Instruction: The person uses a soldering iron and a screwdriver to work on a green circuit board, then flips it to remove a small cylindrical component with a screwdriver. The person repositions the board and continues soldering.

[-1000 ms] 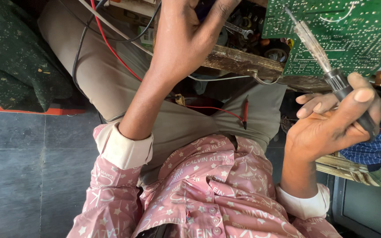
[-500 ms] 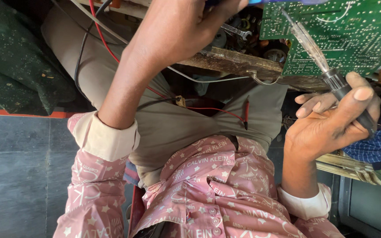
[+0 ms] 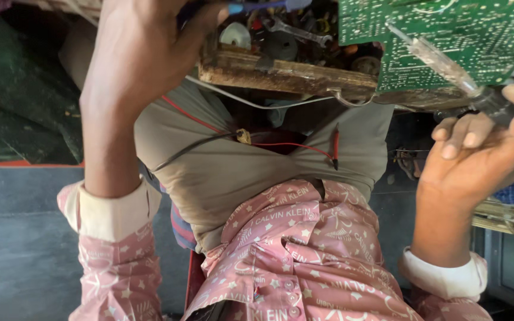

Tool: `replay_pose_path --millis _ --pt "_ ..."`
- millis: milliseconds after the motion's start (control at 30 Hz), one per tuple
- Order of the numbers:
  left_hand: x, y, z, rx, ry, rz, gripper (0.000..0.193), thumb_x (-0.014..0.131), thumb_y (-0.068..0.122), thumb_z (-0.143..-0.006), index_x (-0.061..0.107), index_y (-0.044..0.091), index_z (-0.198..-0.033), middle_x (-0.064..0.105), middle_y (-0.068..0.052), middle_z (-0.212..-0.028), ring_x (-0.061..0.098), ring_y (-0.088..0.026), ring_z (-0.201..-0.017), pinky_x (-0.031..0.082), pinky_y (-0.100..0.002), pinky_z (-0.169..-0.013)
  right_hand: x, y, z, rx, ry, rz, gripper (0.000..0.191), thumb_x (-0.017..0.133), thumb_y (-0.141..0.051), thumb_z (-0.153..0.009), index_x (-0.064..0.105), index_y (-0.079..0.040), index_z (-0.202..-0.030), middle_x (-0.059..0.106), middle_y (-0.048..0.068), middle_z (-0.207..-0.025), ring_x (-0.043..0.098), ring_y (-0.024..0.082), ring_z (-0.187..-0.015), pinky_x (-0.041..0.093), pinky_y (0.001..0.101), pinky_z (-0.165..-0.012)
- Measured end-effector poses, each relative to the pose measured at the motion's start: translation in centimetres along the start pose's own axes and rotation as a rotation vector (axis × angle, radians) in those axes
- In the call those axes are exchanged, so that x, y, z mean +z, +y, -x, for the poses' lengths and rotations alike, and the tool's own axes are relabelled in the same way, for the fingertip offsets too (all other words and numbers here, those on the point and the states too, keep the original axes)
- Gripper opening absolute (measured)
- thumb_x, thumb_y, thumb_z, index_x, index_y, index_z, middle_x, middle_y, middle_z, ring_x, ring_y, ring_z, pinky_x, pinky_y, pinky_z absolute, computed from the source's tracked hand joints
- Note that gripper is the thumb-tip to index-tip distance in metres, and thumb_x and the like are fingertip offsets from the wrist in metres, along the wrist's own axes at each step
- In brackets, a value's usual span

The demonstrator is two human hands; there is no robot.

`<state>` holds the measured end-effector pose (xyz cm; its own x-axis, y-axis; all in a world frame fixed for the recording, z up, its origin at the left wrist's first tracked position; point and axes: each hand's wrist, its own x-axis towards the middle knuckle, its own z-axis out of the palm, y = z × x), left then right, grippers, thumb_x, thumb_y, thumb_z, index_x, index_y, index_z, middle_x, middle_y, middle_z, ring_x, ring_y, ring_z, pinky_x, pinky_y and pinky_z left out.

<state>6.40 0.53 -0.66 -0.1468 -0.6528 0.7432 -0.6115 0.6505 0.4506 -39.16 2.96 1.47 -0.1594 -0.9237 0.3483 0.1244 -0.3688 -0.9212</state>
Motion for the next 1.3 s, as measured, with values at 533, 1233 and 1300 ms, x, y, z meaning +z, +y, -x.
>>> replay_pose_path --millis 533,1233,1300 --pt "9.9 5.7 -5.1 -0.337 0.215 0.723 0.022 0.069 0.013 -0.118 0.063 -0.005 -0.107 0.058 0.003 -0.088 0.046 -0.003 -0.077 0.036 -0.021 -0.069 -20.8 6.0 -12.7 -0.088 0.269 -0.496 0.030 0.062 -0.033 -0.115 0.067 -0.004 -0.119 0.050 0.004 -0.064 0.042 0.013 -0.043 0.041 0.0245 -0.047" --pt "9.8 4.0 -3.5 -0.402 0.333 0.822 0.028 0.066 0.016 -0.118 0.059 0.001 -0.096 0.049 0.008 -0.079 0.040 0.000 -0.071 0.030 -0.019 -0.062 -8.8 -0.5 -5.4 0.064 -0.026 -0.126 0.035 0.052 -0.036 -0.110 0.056 -0.007 -0.129 0.057 0.009 -0.080 0.057 0.021 -0.060 0.055 0.0385 -0.064" --pt "9.7 4.0 -3.3 -0.387 0.327 0.856 0.025 0.066 0.015 -0.118 0.061 0.000 -0.099 0.049 0.008 -0.080 0.039 0.000 -0.072 0.030 -0.019 -0.063 -5.6 -0.7 -3.4 -0.003 -0.079 -0.120 0.037 0.049 -0.037 -0.111 0.054 -0.007 -0.132 0.058 0.009 -0.082 0.060 0.021 -0.063 0.058 0.0403 -0.067"
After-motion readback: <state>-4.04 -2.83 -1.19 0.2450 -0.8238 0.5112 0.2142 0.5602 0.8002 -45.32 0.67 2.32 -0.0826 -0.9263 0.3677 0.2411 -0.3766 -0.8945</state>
